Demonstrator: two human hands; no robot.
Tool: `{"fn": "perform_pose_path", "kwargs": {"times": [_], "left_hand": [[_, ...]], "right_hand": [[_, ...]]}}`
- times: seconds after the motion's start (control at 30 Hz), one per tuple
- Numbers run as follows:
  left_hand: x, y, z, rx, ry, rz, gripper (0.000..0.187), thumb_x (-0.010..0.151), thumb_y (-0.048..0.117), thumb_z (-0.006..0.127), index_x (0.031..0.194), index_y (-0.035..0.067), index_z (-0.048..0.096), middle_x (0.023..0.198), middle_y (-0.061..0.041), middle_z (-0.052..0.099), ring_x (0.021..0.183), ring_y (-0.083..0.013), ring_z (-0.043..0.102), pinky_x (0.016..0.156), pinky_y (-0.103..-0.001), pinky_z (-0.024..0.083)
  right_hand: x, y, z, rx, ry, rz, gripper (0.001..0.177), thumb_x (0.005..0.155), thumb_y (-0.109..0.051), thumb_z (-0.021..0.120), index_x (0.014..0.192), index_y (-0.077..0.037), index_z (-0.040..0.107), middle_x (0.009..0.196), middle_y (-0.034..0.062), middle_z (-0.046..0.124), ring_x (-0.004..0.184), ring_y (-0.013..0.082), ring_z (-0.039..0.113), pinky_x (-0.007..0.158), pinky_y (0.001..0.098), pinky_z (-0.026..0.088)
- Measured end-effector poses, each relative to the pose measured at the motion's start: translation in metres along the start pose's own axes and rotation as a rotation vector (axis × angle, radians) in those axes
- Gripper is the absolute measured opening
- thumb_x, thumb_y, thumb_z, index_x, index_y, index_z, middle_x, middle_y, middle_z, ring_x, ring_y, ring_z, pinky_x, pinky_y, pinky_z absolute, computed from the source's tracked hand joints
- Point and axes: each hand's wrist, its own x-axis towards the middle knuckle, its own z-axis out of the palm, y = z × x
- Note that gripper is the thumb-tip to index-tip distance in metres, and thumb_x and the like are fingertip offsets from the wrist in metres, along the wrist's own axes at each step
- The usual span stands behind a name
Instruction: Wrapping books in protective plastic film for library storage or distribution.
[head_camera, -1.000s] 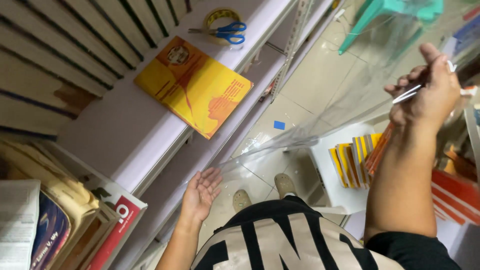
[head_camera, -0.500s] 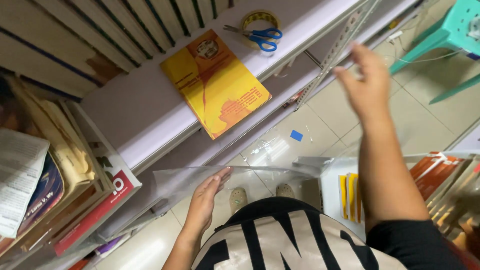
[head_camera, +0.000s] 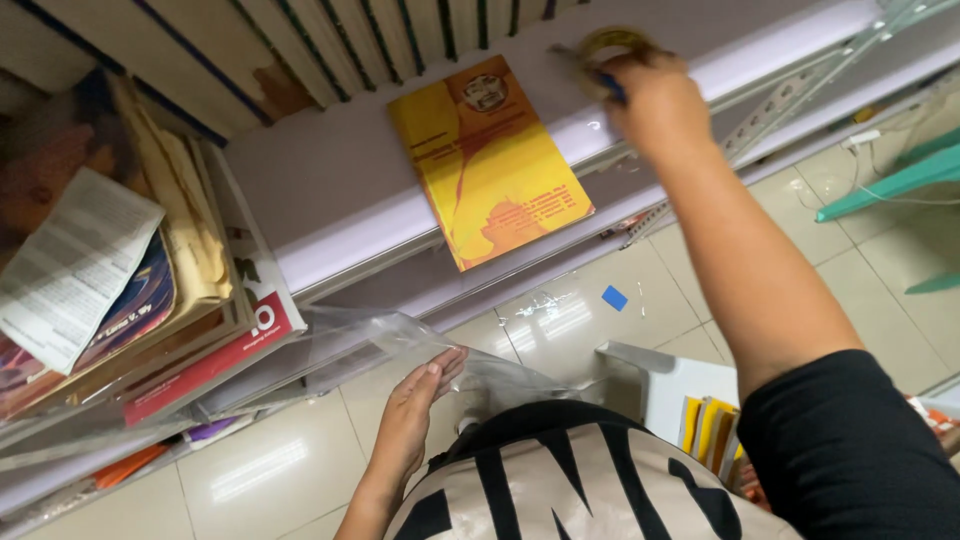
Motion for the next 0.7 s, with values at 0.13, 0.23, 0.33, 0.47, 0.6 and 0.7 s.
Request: {"fn": "perform_pose_path", "kwargs": {"times": [0.13,0.23,0.33,0.47,0.6,0.7], "left_hand": [[-0.007,0.000,0.002,-0.004,0.041,-0.010,0.054,0.103,0.036,0.047,0.140,0.000,0.059,0.146,-0.013,0.064,0.138,-0.0272,0.058,0.114,-0.038,0.039],[-0.007,-0.001,0.004,0.027,0.064,-0.035,0.054,0.102,0.037,0.047,0.141,0.001,0.059,0.146,-0.013,0.064,0.138,-0.0270,0.058,0.113,-0.038,0.039],[-0.004,-0.002,0.009,0.044,0.061,-0.052,0.054,0.102,0.037,0.048,0.141,0.001,0.060,0.145,-0.014,0.065,0.138,-0.0271,0.058,0.115,-0.037,0.039],[-0.002,0.005,0.013,0.081,0.028,-0.033,0.054,0.103,0.036,0.048,0.142,0.001,0.059,0.145,-0.014,0.065,0.139,-0.0255,0.057,0.116,-0.036,0.038],[-0.004,0.013,0.012,0.095,0.014,0.021,0.053,0.103,0.034,0.048,0.142,0.000,0.059,0.145,-0.014,0.065,0.138,-0.0262,0.057,0.116,-0.037,0.037],[-0.009,0.016,0.012,0.104,0.006,0.027,0.052,0.103,0.033,0.047,0.143,0.001,0.058,0.146,-0.014,0.064,0.139,-0.0257,0.056,0.117,-0.037,0.035]], "right_hand": [[0.006,0.054,-0.008,-0.065,0.046,0.076,0.041,0.090,-0.019,0.077,0.131,-0.018,0.075,0.134,0.0207,0.065,0.116,0.0448,0.059,0.097,0.0526,0.050],[0.011,0.063,-0.014,-0.268,0.087,0.121,0.040,0.084,-0.027,0.079,0.124,-0.020,0.076,0.131,0.0200,0.066,0.121,0.0484,0.054,0.099,0.0622,0.044],[0.011,0.052,0.004,-0.355,-0.011,0.110,0.042,0.089,-0.036,0.077,0.126,-0.017,0.074,0.130,0.0208,0.067,0.131,0.0479,0.050,0.110,0.0681,0.034],[0.007,0.001,0.013,0.097,-0.301,-0.290,0.043,0.100,-0.047,0.060,0.128,-0.016,0.071,0.151,0.0184,0.056,0.146,0.0451,0.038,0.115,0.0656,0.023],[0.013,0.013,-0.002,-0.287,-0.527,0.050,0.051,0.108,-0.054,0.049,0.119,-0.011,0.075,0.140,0.0191,0.060,0.145,0.0412,0.039,0.119,0.0673,0.014],[0.000,0.082,0.021,-0.429,0.130,-0.194,0.049,0.101,-0.044,0.056,0.123,-0.005,0.073,0.139,0.0221,0.064,0.135,0.0516,0.044,0.106,0.0617,0.024]]}}
